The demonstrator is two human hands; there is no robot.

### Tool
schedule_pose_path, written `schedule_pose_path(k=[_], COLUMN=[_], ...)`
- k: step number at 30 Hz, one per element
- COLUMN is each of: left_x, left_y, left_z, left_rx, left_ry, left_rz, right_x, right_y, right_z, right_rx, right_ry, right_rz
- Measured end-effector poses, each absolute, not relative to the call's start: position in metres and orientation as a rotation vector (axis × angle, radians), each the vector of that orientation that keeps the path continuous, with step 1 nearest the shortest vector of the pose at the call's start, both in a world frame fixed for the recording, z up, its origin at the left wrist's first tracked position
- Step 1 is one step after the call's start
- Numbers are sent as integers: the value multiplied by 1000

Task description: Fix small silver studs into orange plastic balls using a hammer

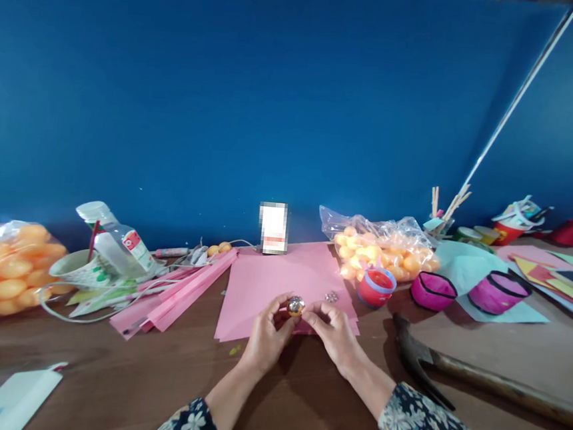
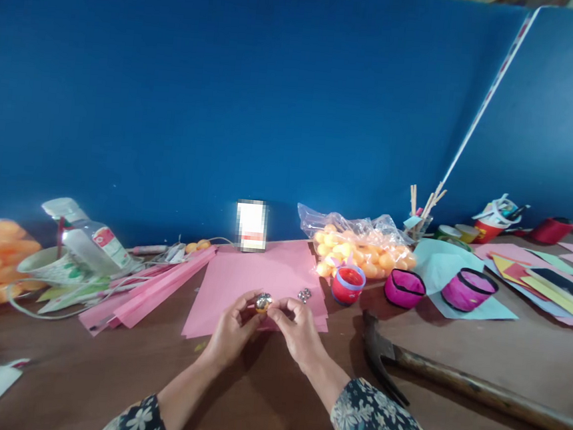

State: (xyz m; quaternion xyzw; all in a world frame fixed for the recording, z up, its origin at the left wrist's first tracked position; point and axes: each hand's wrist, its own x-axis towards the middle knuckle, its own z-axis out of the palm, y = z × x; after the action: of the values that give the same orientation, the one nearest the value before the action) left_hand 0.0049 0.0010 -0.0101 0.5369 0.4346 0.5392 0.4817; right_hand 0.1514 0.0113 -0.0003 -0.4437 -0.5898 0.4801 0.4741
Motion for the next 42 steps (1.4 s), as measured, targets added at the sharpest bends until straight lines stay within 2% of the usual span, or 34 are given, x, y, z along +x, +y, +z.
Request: schedule_pose_path(k=[42], left_x=[4], left_y=[2], left_z=[-10], left_rx=[1297], left_ry=[1049], left_rz=[1314], right_x=[150], right_y=[9], right_z=[6], right_rx=[-1092], right_ry=[-1568], right_rz=[1096])
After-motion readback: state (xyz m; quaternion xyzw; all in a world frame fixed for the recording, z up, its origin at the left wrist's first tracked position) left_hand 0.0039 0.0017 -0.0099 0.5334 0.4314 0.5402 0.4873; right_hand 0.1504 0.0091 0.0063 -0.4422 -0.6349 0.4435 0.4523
